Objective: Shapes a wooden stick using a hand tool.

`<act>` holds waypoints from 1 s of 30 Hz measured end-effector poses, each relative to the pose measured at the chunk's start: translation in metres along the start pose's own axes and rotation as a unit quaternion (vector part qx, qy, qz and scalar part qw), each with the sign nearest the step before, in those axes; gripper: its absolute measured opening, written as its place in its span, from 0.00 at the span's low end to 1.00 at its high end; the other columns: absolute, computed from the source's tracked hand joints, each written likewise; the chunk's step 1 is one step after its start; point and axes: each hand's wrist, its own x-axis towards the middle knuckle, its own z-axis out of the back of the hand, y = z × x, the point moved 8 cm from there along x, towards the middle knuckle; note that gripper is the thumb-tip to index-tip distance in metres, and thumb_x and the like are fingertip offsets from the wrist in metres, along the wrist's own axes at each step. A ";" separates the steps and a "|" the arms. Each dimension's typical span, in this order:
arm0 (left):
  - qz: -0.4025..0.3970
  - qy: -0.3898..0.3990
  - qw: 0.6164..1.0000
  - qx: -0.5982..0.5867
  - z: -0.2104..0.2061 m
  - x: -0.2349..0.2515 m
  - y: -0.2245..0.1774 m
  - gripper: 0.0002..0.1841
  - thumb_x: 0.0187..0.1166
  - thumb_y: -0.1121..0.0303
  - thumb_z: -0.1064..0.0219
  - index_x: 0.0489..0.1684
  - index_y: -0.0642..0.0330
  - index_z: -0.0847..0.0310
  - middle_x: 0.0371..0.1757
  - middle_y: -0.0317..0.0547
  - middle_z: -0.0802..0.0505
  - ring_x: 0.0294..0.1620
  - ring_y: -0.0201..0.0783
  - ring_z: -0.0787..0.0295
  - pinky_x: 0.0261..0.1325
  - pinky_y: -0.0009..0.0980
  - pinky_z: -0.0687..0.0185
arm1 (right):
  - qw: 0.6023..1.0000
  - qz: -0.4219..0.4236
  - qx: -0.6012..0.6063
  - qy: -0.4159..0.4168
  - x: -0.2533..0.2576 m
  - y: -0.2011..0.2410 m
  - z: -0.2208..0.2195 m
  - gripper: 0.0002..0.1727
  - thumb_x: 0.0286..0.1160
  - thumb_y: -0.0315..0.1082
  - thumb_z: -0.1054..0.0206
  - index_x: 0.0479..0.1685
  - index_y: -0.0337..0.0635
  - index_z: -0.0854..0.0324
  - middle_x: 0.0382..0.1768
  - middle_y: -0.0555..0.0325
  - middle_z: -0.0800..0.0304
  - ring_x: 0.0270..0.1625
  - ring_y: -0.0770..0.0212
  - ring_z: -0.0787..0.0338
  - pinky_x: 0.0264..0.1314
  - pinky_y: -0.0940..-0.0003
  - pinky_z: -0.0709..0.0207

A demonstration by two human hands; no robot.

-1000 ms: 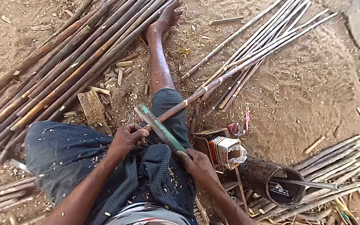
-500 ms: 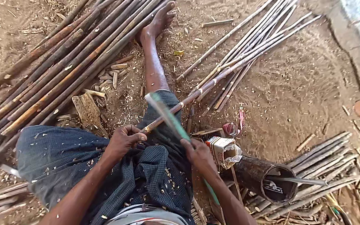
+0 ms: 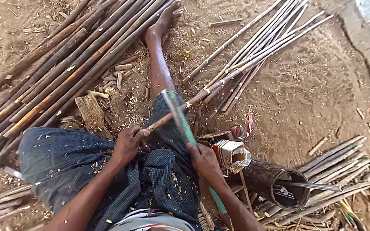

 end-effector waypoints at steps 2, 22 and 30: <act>0.000 0.001 1.000 0.005 0.003 -0.003 0.003 0.14 0.87 0.56 0.37 0.35 0.55 0.15 0.20 0.37 0.11 0.16 0.31 0.20 0.22 0.27 0.24 | 0.998 0.042 -0.045 0.034 -0.011 0.010 -0.012 0.28 0.83 0.66 0.43 0.30 0.51 0.19 0.18 0.61 0.23 0.22 0.60 0.19 0.26 0.54 0.24; -0.028 0.007 0.978 0.205 0.005 -0.006 -0.016 0.17 0.80 0.44 0.32 0.41 0.47 0.14 0.22 0.32 0.14 0.20 0.32 0.19 0.24 0.37 0.22 | 0.995 -0.050 0.075 -0.029 0.011 -0.025 0.019 0.37 0.81 0.75 0.51 0.40 0.47 0.20 0.13 0.53 0.27 0.11 0.55 0.28 0.12 0.56 0.30; 0.028 0.056 0.988 0.144 0.001 0.000 -0.015 0.13 0.84 0.54 0.33 0.39 0.52 0.12 0.21 0.36 0.12 0.17 0.32 0.21 0.22 0.31 0.25 | 0.999 0.015 0.024 -0.020 -0.002 -0.005 0.003 0.32 0.85 0.66 0.46 0.35 0.46 0.16 0.15 0.55 0.24 0.15 0.56 0.23 0.16 0.55 0.27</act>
